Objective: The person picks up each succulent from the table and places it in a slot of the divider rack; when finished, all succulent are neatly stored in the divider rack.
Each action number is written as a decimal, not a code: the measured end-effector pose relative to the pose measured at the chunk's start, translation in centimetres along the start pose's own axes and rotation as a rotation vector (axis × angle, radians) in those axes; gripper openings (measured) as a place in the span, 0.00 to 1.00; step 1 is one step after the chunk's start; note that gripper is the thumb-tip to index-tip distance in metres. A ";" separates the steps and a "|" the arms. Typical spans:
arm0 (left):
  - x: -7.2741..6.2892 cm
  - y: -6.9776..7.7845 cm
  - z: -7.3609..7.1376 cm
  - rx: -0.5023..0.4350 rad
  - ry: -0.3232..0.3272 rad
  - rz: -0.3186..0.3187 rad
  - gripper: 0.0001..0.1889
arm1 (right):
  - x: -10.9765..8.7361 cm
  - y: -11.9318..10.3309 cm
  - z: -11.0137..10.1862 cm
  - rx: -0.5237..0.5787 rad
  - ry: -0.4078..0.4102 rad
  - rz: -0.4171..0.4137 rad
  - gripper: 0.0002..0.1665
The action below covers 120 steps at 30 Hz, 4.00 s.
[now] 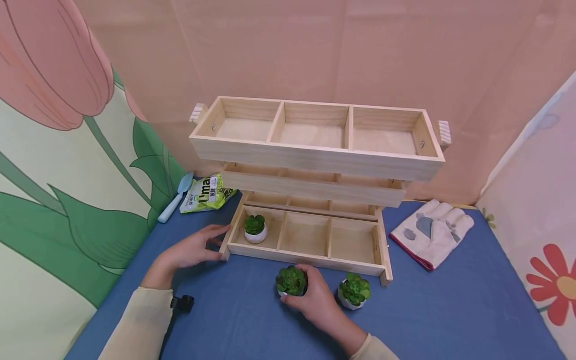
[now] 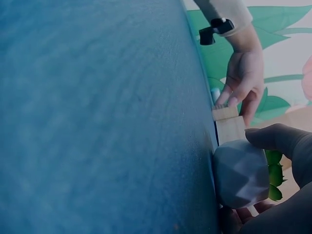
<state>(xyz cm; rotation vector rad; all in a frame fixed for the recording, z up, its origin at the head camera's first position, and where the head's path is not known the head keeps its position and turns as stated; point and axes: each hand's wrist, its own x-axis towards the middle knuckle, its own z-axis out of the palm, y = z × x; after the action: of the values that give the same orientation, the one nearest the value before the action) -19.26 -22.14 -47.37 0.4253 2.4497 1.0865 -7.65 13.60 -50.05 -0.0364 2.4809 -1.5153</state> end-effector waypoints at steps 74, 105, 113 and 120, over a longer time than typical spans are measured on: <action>0.0 0.0 0.0 -0.011 0.003 0.007 0.47 | -0.5 -2.5 -1.1 -0.003 0.031 0.003 0.46; -0.1 0.0 0.0 -0.005 0.004 0.006 0.47 | 2.0 -6.0 -5.1 -0.049 0.030 -0.006 0.52; -0.1 -0.1 0.0 -0.011 0.006 0.003 0.47 | 3.4 -6.1 -6.0 0.001 0.015 -0.069 0.48; -0.1 -0.1 0.0 -0.016 0.005 0.002 0.47 | 4.6 -6.2 -6.1 0.009 0.011 -0.086 0.45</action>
<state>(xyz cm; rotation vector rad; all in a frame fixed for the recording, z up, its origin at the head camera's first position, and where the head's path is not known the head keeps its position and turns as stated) -19.22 -22.25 -47.46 0.4205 2.4440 1.1079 -14.06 15.43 -42.78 -0.1353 2.5106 -1.5646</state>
